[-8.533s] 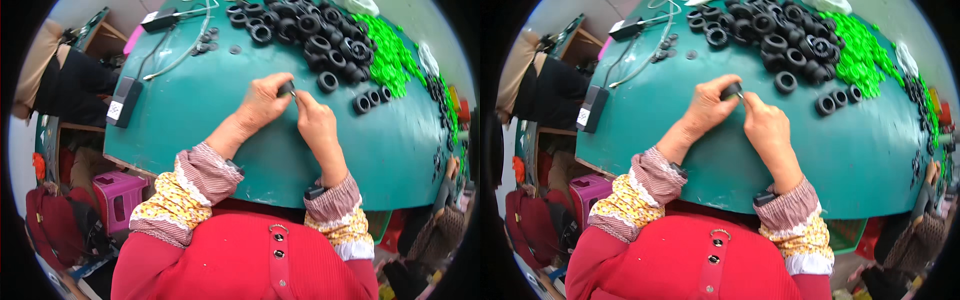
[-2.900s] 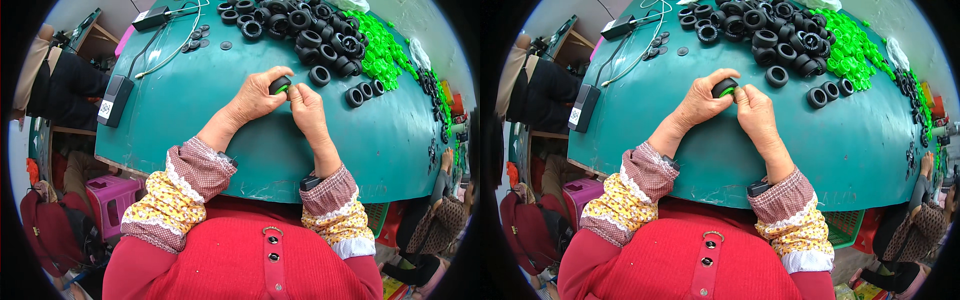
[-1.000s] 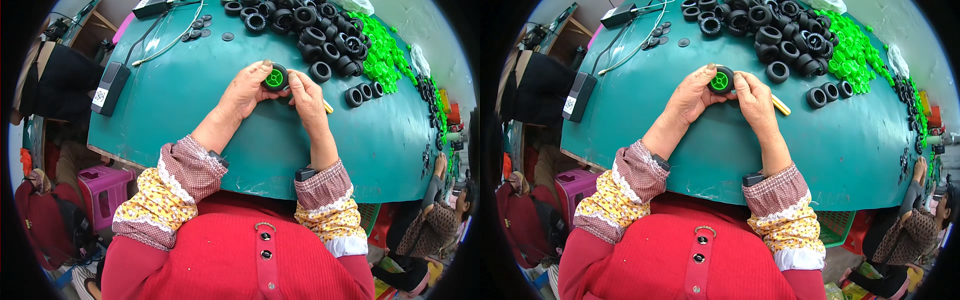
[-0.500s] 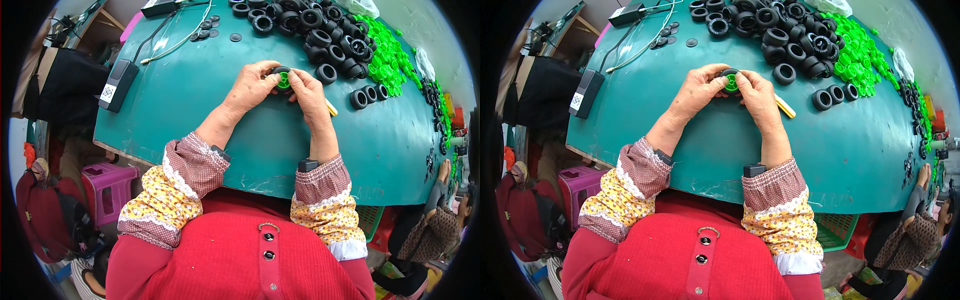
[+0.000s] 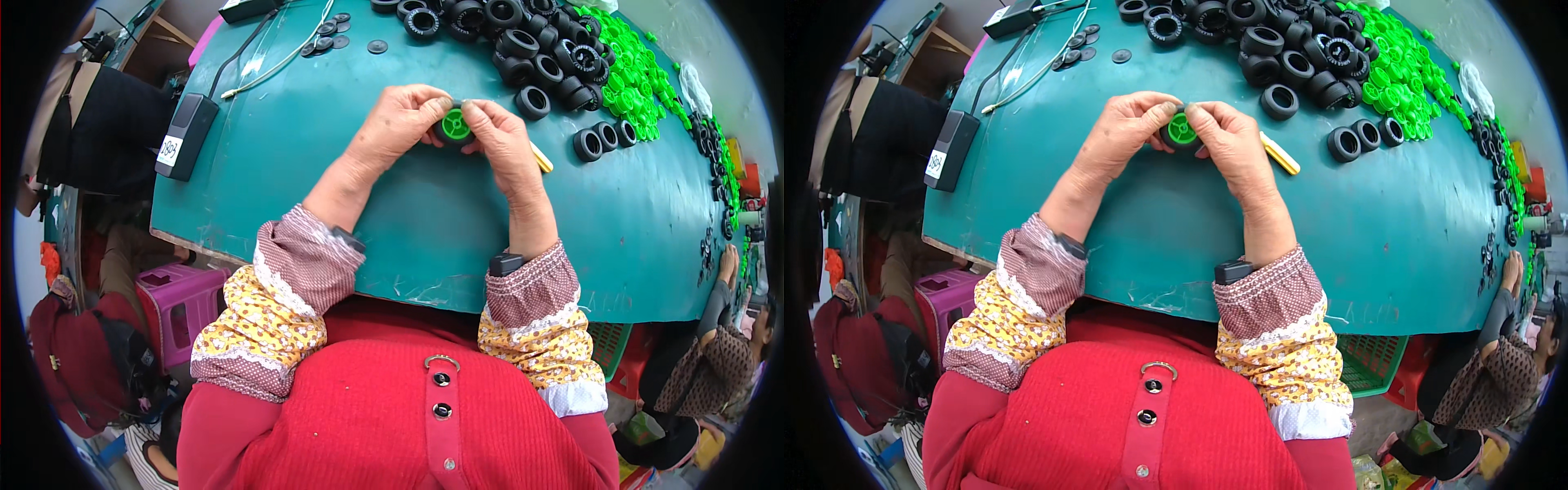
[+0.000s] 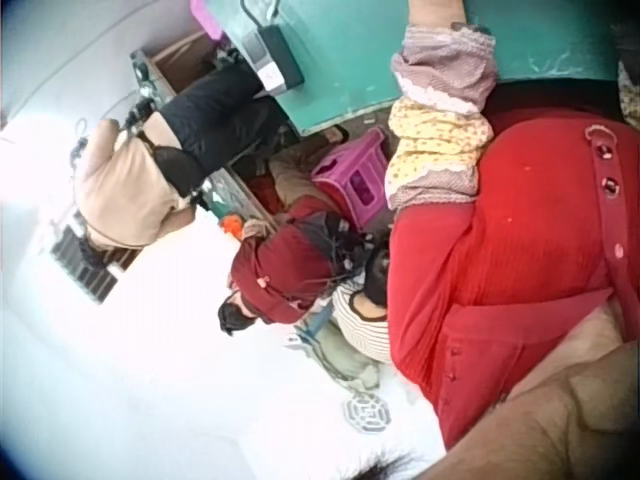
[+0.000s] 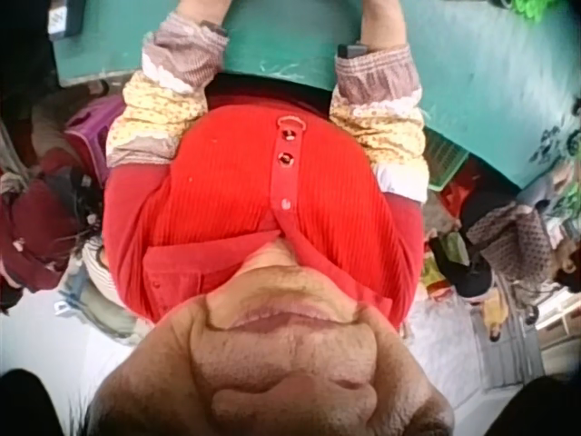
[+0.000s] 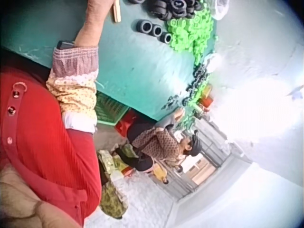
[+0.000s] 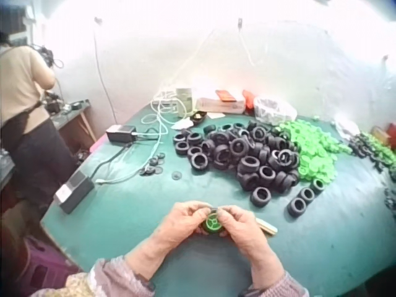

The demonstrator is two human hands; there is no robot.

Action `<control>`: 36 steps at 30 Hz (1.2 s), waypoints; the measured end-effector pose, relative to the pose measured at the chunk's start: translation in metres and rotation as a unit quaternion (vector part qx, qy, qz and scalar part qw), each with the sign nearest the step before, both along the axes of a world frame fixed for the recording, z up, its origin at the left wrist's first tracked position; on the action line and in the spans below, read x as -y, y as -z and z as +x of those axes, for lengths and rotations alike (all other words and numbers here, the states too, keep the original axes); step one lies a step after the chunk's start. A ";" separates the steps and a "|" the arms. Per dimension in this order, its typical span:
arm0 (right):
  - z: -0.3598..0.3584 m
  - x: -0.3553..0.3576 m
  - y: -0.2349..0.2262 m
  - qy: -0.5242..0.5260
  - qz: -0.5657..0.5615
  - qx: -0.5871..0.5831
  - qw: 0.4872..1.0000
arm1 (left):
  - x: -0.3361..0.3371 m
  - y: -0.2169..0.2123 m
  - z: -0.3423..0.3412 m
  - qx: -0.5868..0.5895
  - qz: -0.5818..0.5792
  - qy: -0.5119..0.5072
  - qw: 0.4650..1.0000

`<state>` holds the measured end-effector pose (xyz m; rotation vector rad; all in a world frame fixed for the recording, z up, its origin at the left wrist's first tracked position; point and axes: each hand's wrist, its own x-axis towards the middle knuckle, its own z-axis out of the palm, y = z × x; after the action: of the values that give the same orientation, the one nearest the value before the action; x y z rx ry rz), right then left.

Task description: The person is assembling small toy wheels by inserting green plastic hubs into black rubber tires and using a small screwdriver-like tool for adjustment.

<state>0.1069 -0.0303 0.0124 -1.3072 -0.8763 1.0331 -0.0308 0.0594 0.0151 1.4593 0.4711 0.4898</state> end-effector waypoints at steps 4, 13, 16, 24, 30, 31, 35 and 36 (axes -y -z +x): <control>-0.011 -0.001 -0.001 0.051 0.023 -0.037 0.998 | 0.013 0.002 0.008 0.046 -0.012 -0.174 0.984; -0.010 -0.007 0.002 0.083 0.056 -0.060 0.993 | 0.016 0.002 0.009 0.035 -0.049 -0.072 0.996; -0.023 -0.018 0.005 0.099 0.097 -0.164 0.977 | 0.016 0.006 0.014 0.043 -0.039 -0.110 0.992; -0.021 -0.019 0.004 0.084 0.064 -0.232 0.967 | 0.016 0.006 0.013 0.004 0.011 -0.116 0.993; -0.021 -0.019 0.010 0.109 0.089 -0.151 0.978 | 0.024 0.009 0.014 -0.001 0.053 -0.126 0.991; -0.020 -0.019 0.011 0.116 0.086 -0.137 0.980 | 0.024 0.010 0.014 -0.019 0.052 -0.115 0.992; -0.012 -0.014 0.007 0.075 -0.005 -0.073 0.995 | 0.021 -0.003 0.004 -0.002 -0.154 -0.008 0.988; -0.013 -0.013 0.003 0.075 -0.005 -0.072 0.995 | 0.021 -0.002 0.005 -0.001 -0.154 -0.008 0.988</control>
<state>0.0939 -0.0178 0.0092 -1.2694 -0.6565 1.0005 -0.0261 0.0383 0.0172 1.1595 0.5340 0.4081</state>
